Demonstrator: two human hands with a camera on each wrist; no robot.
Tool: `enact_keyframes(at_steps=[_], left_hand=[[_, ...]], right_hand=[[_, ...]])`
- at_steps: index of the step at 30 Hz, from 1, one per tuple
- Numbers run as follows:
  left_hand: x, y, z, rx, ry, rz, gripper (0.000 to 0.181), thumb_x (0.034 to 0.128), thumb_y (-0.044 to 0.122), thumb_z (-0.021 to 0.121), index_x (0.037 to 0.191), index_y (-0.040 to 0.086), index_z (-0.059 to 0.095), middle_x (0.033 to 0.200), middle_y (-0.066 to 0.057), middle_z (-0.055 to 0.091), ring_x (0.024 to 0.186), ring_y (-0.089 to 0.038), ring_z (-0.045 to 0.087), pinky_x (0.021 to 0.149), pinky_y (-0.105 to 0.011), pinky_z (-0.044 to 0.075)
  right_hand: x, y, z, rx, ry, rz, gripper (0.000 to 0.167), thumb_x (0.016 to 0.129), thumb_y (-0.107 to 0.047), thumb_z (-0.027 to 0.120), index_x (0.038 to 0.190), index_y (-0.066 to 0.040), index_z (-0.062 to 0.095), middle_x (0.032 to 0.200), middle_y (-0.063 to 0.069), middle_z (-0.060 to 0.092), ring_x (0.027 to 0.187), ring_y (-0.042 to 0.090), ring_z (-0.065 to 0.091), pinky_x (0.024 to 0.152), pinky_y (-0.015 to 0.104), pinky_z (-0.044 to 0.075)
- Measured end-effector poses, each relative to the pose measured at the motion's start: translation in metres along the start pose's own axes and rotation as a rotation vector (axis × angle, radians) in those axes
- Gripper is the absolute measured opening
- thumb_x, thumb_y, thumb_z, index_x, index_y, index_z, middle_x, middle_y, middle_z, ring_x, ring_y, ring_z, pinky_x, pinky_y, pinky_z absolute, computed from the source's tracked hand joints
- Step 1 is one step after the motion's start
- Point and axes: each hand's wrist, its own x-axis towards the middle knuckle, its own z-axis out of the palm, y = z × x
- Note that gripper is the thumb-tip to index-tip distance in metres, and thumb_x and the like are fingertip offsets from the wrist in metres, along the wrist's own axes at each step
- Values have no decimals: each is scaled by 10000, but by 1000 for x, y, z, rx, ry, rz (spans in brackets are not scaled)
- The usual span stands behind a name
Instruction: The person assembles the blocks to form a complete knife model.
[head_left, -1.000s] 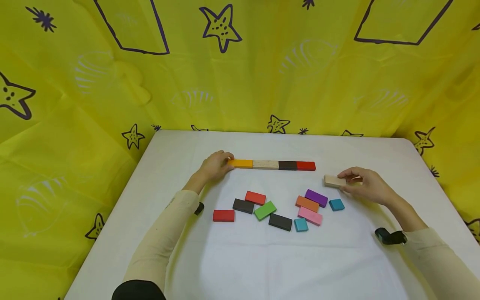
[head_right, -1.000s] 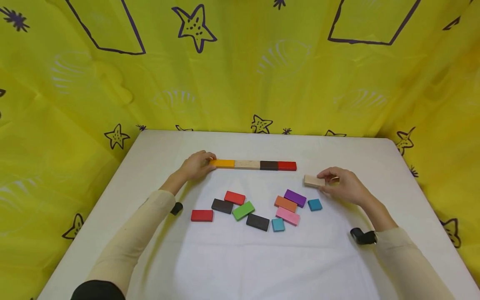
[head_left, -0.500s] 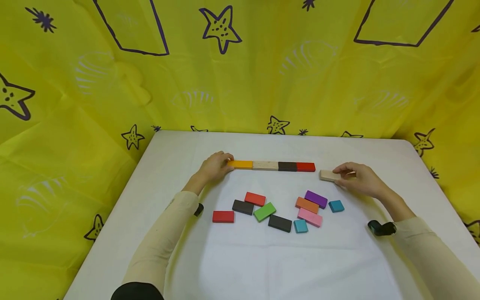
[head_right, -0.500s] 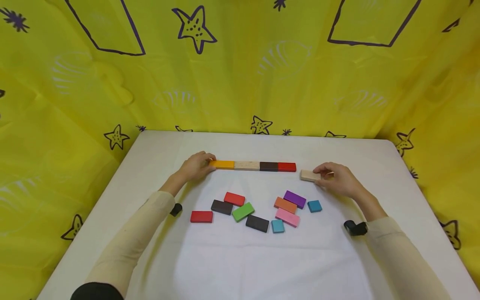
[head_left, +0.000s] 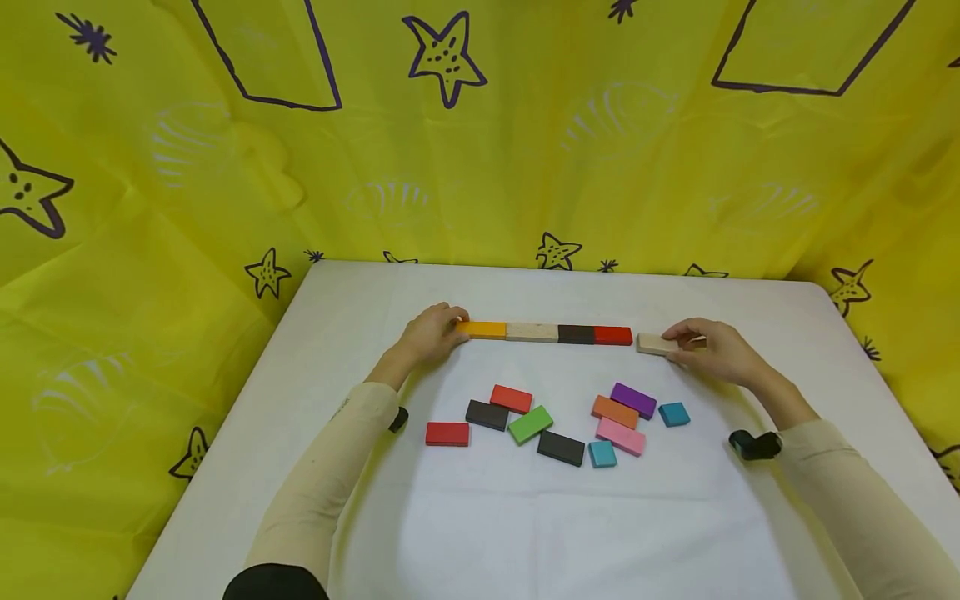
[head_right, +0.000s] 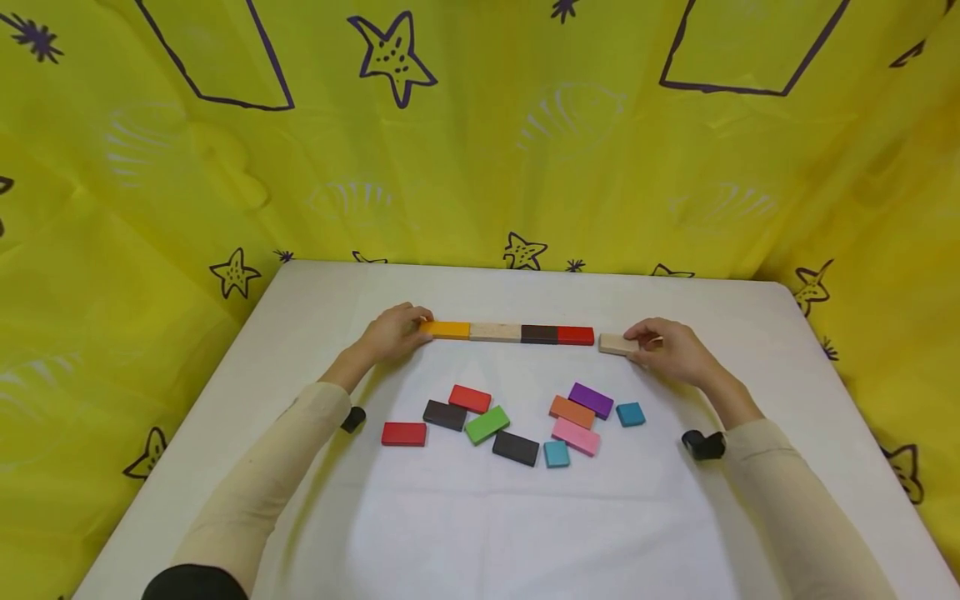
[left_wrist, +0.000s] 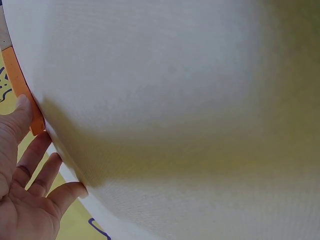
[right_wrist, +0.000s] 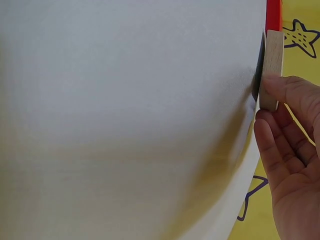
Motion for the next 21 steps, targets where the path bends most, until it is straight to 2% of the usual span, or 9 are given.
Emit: enact_keyframes(at_steps=[2, 5, 16, 21], left_hand=[[0, 0, 0, -2, 2, 0, 338, 1008, 273, 670, 1309, 121, 640, 1195, -102, 628, 1087, -277, 571, 1009, -442, 483], [-1, 0, 0, -3, 7, 3, 334, 1007, 270, 671, 1304, 120, 642, 1189, -101, 627, 1082, -277, 573, 1005, -443, 485], [-1, -1, 0, -1, 9, 11, 335, 1007, 270, 672, 1304, 118, 638, 1197, -101, 625, 1095, -277, 581, 1007, -444, 485], [0, -1, 0, 6, 18, 25, 326, 1003, 265, 677, 1292, 116, 646, 1177, -99, 629, 1079, -272, 584, 988, -446, 488]], right_hand=[[2, 0, 0, -4, 1, -7, 292, 943, -67, 730, 1212, 24, 663, 1196, 229, 652, 1087, 381, 599, 958, 363, 533], [5, -1, 1, -2, -4, -13, 291, 948, -55, 720, 1220, 24, 657, 1202, 228, 648, 1101, 382, 591, 991, 567, 483], [14, -4, 1, 10, -19, -20, 276, 950, -67, 726, 1201, 26, 660, 1172, 223, 659, 1091, 391, 590, 997, 597, 473], [16, -5, -1, 10, -33, -25, 269, 949, -47, 718, 1201, 28, 659, 1179, 213, 660, 1097, 375, 598, 982, 533, 502]])
